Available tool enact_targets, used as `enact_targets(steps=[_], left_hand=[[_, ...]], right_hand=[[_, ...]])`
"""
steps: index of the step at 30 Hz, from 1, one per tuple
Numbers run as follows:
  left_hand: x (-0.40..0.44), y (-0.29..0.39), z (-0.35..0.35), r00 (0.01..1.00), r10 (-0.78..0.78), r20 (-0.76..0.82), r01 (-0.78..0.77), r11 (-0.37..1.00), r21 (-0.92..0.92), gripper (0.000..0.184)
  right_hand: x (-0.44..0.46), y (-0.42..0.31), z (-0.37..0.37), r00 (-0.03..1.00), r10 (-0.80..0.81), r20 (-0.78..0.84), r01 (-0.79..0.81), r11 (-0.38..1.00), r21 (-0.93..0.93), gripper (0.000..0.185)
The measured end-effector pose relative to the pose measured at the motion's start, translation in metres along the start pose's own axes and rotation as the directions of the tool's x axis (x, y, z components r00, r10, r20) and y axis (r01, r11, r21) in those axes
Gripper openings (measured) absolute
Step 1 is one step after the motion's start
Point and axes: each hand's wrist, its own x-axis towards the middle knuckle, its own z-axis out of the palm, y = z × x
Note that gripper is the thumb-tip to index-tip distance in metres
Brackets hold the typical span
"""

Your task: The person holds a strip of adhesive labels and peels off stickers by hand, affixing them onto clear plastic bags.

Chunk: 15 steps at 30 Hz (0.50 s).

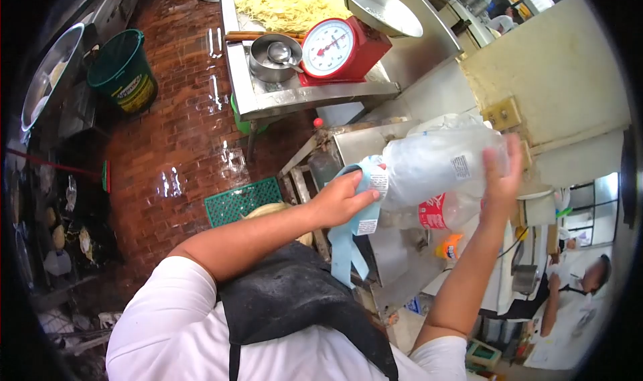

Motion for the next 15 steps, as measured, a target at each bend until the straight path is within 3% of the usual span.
enact_targets(steps=[2, 3, 6, 11, 13, 15], left_hand=[[0.002, -0.004, 0.002, 1.0, -0.016, -0.003, 0.015, 0.992, -0.124, 0.052], [0.002, -0.001, 0.003, 0.999, -0.036, 0.002, 0.036, 0.986, -0.165, 0.052], [0.005, 0.006, 0.006, 0.996, -0.084, 0.013, 0.085, 0.958, -0.273, 0.052], [0.012, 0.007, 0.009, 0.996, -0.094, -0.01, 0.085, 0.934, -0.346, 0.048], [0.01, 0.007, 0.006, 0.993, -0.115, -0.028, 0.096, 0.921, -0.377, 0.044], [0.007, 0.011, 0.006, 0.989, -0.146, -0.039, 0.115, 0.896, -0.428, 0.043]], right_hand=[[-0.014, 0.02, -0.012, 0.953, 0.107, 0.282, -0.051, 0.979, -0.198, 0.039], [-0.014, 0.023, -0.012, 0.974, 0.158, 0.161, -0.116, 0.963, -0.243, 0.039], [0.012, 0.021, -0.028, 0.961, 0.216, -0.171, -0.204, 0.975, 0.082, 0.038], [0.039, -0.018, -0.109, 0.924, 0.171, -0.342, -0.149, 0.985, 0.089, 0.041], [0.044, -0.032, -0.15, 0.915, 0.185, -0.358, -0.119, 0.973, 0.198, 0.044], [0.051, -0.045, -0.179, 0.943, 0.189, -0.275, -0.137, 0.971, 0.196, 0.045]])
